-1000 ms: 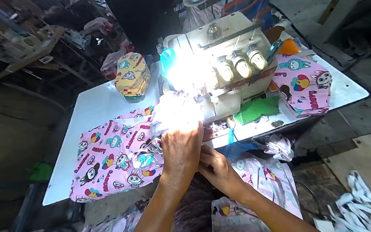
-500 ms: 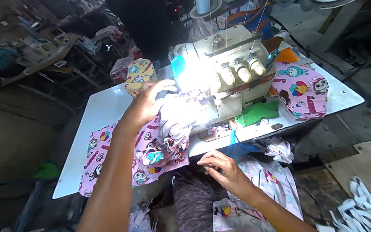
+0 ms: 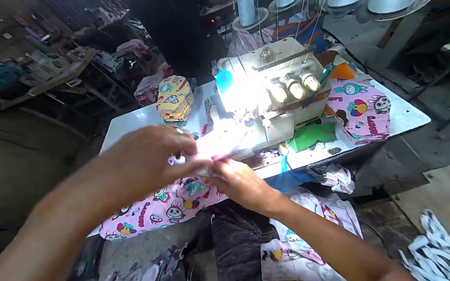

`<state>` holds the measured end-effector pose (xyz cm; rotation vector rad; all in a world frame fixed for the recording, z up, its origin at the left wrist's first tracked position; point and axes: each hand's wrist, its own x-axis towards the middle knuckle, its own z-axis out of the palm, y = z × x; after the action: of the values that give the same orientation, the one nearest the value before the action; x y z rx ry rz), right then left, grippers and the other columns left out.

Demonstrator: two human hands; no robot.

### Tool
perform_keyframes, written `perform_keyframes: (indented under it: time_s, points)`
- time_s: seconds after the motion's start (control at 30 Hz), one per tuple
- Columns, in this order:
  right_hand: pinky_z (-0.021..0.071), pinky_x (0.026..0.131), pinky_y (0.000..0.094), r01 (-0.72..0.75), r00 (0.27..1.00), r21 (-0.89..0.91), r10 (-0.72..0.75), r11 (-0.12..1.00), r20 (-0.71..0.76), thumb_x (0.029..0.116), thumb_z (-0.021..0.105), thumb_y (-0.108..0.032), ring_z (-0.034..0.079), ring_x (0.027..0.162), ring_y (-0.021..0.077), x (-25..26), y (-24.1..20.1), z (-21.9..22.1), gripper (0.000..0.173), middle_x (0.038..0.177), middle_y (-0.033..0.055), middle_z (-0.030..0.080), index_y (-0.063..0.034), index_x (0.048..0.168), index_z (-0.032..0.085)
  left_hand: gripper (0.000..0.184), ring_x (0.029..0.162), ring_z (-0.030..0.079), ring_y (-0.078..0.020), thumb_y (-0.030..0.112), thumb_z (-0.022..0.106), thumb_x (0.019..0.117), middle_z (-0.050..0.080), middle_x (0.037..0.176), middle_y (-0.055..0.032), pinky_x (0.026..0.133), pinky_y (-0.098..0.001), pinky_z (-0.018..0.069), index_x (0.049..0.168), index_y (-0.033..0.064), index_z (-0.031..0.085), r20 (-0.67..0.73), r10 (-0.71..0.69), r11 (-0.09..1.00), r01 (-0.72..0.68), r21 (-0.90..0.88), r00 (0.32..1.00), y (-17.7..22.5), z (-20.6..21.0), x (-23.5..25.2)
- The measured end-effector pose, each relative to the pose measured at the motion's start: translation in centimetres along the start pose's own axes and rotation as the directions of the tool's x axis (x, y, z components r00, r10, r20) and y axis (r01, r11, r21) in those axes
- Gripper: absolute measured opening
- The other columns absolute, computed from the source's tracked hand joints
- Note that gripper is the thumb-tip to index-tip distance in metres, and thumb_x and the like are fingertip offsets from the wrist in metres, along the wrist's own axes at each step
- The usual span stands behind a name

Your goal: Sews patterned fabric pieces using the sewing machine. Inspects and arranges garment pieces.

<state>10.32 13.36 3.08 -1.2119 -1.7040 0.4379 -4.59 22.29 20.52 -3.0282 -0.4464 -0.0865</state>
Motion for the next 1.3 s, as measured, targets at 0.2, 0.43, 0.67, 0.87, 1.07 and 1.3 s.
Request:
perform_keyframes:
  time_s: [0.2, 0.43, 0.67, 0.87, 1.07, 1.3]
  points:
    - [0.0594, 0.078, 0.0468, 0.177, 0.984, 0.068, -0.177, 0.982, 0.001, 0.0922, 0.067, -0.008, 0.073, 0.088, 0.0306, -0.5, 1.7, 2.0, 0.014, 0.091, 0.0184, 0.073, 0.0037, 0.095, 0.073, 0.031, 0.068, 0.069, -0.0226, 0.036, 0.056, 0.0967, 0.069, 0.083, -0.0047, 0.052, -0.0423, 0.0544, 0.089, 0.0124, 0.075, -0.016, 0.009, 0.990, -0.007, 0.139, 1.000, 4.4, 0.6, -0.4]
    - [0.0571, 0.093, 0.0301, 0.061, 0.972, 0.243, -0.002, 0.968, -0.235, 0.0995, 0.057, -0.007, 0.071, 0.101, 0.0164, -1.5, 1.6, 0.5, 0.023, 0.107, 0.0150, 0.073, 0.0056, 0.114, 0.070, 0.040, 0.062, 0.054, 0.0005, 0.059, 0.053, 0.0950, 0.064, 0.086, 0.0129, 0.051, -0.0221, 0.0431, 0.077, 0.0252, 0.067, -0.089, -0.080, 0.996, 0.075, -0.056, 0.993, 2.8, 1.9, -0.5]
    - [0.0585, 0.081, 0.0348, 0.134, 0.986, 0.189, -0.150, 0.973, 0.070, 0.1023, 0.059, -0.013, 0.071, 0.088, 0.0164, -2.9, 2.8, -0.6, 0.020, 0.097, 0.0082, 0.074, -0.0038, 0.106, 0.076, 0.028, 0.065, 0.062, -0.0220, 0.039, 0.060, 0.0967, 0.065, 0.080, -0.0020, 0.056, -0.0477, 0.0492, 0.092, 0.0144, 0.075, -0.029, -0.228, 0.971, 0.229, 0.066, 0.973, -1.3, 1.4, -1.8]
    - [0.0578, 0.075, 0.0265, 0.096, 0.928, -0.081, -0.118, 0.992, -0.354, 0.0955, 0.069, -0.011, 0.068, 0.084, 0.0135, -0.5, 2.5, -2.9, 0.009, 0.094, 0.0070, 0.070, -0.0048, 0.098, 0.075, 0.031, 0.064, 0.057, -0.0128, 0.045, 0.060, 0.0962, 0.062, 0.080, 0.0041, 0.054, -0.0373, 0.0453, 0.084, 0.0177, 0.068, -0.061, -0.265, 0.963, 0.261, -0.065, 0.962, -0.7, 2.2, -2.0]
    - [0.0549, 0.083, 0.0364, 0.145, 0.875, -0.296, -0.262, 0.944, -0.406, 0.0918, 0.075, -0.016, 0.067, 0.093, 0.0252, 2.4, 2.4, -3.2, 0.015, 0.096, 0.0115, 0.071, -0.0033, 0.101, 0.075, 0.034, 0.065, 0.058, -0.0107, 0.050, 0.056, 0.0955, 0.063, 0.082, 0.0068, 0.053, -0.0359, 0.0452, 0.084, 0.0210, 0.067, -0.077, -0.245, 0.970, 0.244, -0.018, 0.967, 0.2, 1.9, -1.7]
    - [0.0510, 0.088, 0.0334, 0.224, 0.870, -0.270, -0.317, 0.936, -0.377, 0.0954, 0.070, -0.014, 0.064, 0.099, 0.0234, 2.1, 3.0, -3.4, 0.011, 0.099, 0.0113, 0.070, -0.0056, 0.098, 0.077, 0.035, 0.064, 0.060, -0.0153, 0.048, 0.056, 0.0956, 0.063, 0.081, 0.0026, 0.051, -0.0391, 0.0435, 0.082, 0.0181, 0.067, -0.095, -0.254, 0.965, 0.259, 0.040, 0.962, 0.3, 2.2, -1.9]
